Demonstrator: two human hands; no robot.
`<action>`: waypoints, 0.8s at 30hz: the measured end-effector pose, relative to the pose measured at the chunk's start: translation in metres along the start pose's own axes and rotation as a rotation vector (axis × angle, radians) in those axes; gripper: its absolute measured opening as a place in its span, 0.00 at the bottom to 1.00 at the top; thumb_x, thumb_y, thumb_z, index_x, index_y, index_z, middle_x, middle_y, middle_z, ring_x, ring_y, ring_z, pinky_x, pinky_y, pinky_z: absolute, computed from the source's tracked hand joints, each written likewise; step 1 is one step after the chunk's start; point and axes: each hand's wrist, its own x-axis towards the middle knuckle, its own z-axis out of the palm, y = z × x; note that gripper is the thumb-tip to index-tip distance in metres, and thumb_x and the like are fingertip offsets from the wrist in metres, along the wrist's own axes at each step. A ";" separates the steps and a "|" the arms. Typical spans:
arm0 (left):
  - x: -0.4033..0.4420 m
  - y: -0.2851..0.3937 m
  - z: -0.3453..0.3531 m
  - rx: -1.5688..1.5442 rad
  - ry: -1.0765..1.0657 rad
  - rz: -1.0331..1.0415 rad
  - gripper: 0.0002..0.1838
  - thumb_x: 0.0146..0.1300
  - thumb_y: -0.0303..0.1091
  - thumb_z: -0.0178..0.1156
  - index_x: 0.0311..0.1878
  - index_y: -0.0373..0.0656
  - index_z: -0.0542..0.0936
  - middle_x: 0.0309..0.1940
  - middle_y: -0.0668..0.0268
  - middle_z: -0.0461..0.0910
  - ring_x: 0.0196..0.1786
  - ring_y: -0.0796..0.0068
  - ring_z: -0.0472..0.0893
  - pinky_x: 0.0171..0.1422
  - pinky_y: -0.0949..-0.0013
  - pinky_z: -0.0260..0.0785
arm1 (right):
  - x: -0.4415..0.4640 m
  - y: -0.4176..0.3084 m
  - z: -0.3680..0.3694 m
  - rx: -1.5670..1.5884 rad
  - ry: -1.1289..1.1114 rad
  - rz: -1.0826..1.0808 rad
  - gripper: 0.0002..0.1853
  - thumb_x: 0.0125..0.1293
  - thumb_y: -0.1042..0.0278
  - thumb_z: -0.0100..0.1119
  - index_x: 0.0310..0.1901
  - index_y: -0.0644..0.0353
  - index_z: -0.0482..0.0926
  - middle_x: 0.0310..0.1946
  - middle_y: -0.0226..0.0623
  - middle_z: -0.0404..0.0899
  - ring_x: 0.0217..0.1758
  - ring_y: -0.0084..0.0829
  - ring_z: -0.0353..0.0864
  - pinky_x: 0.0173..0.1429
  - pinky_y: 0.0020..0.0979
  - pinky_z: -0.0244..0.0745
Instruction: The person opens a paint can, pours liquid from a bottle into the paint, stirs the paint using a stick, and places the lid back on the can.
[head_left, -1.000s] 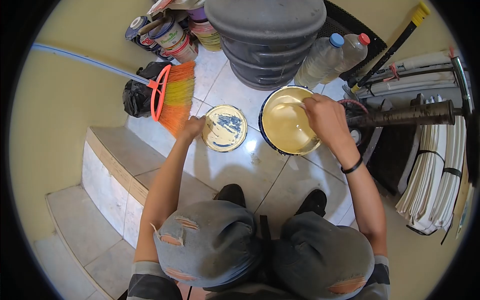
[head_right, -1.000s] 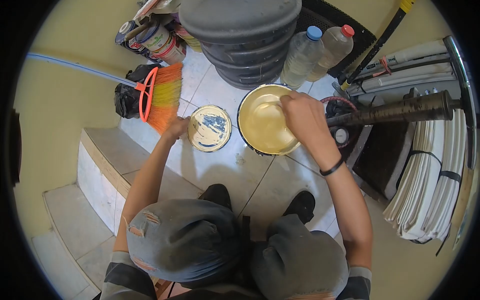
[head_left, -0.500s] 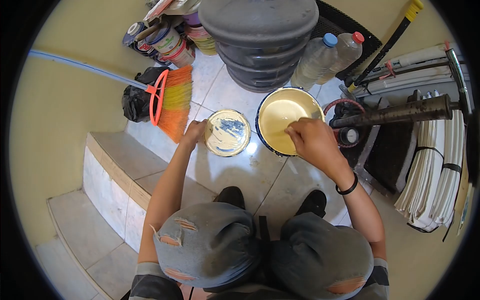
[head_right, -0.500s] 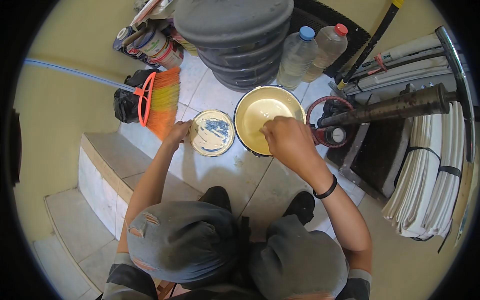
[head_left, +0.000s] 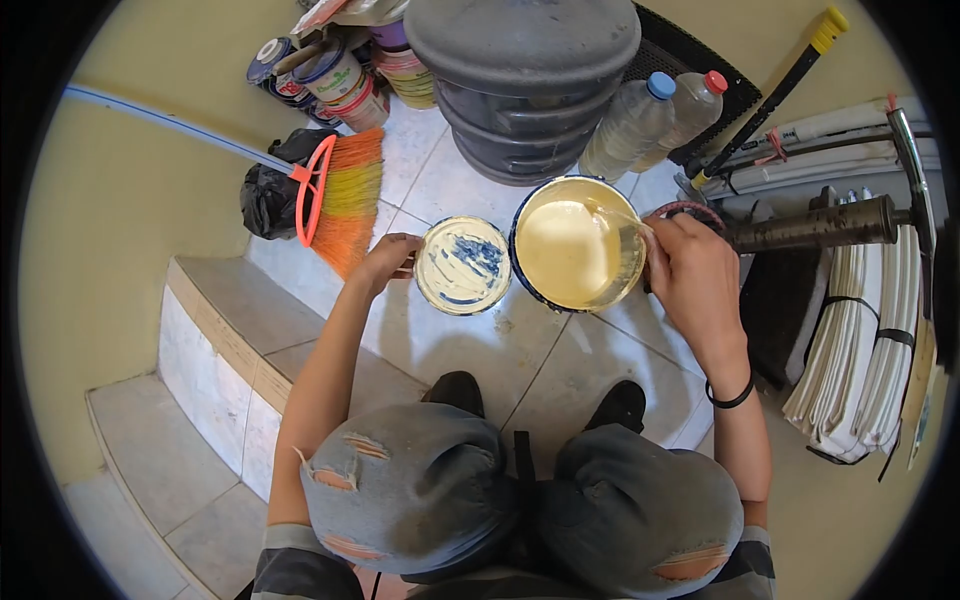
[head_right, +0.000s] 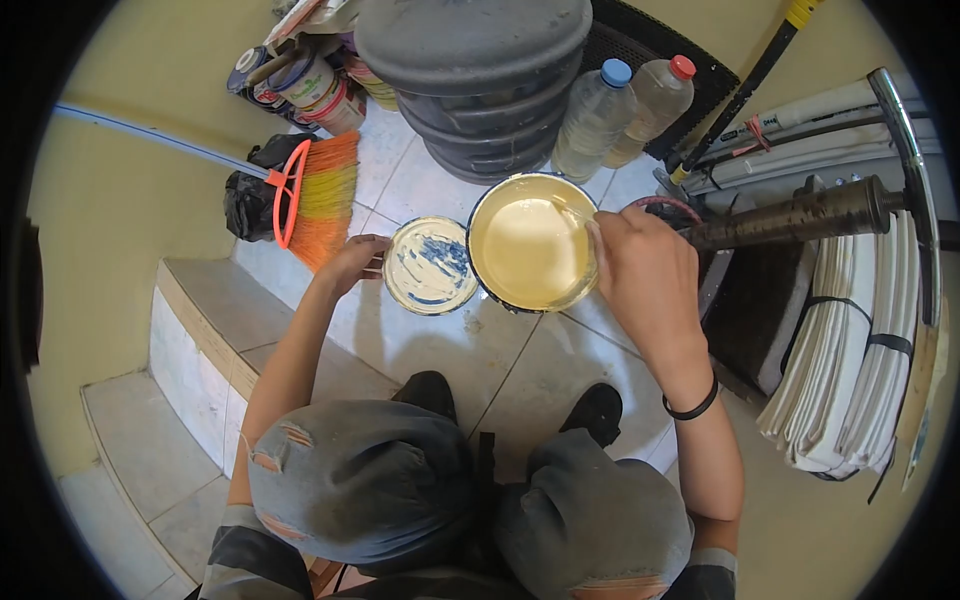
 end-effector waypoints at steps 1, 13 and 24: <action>0.000 0.001 -0.002 0.001 -0.001 0.001 0.16 0.80 0.47 0.62 0.58 0.46 0.84 0.48 0.70 0.87 0.51 0.76 0.84 0.61 0.63 0.76 | -0.001 0.000 0.003 0.046 -0.011 -0.002 0.09 0.75 0.66 0.65 0.41 0.63 0.88 0.33 0.48 0.83 0.38 0.56 0.85 0.43 0.53 0.78; -0.037 0.034 -0.004 0.152 -0.045 0.125 0.10 0.77 0.40 0.67 0.54 0.46 0.86 0.46 0.72 0.88 0.47 0.80 0.85 0.56 0.69 0.76 | 0.002 0.006 0.016 0.035 0.032 0.016 0.10 0.75 0.66 0.65 0.39 0.64 0.87 0.32 0.50 0.83 0.37 0.57 0.85 0.42 0.54 0.78; -0.045 0.028 -0.011 0.331 0.037 0.523 0.09 0.79 0.33 0.65 0.53 0.37 0.83 0.42 0.70 0.86 0.44 0.79 0.82 0.51 0.71 0.75 | 0.005 -0.002 0.082 -0.012 -0.246 0.146 0.14 0.72 0.60 0.68 0.36 0.63 0.90 0.34 0.54 0.89 0.37 0.57 0.91 0.43 0.55 0.84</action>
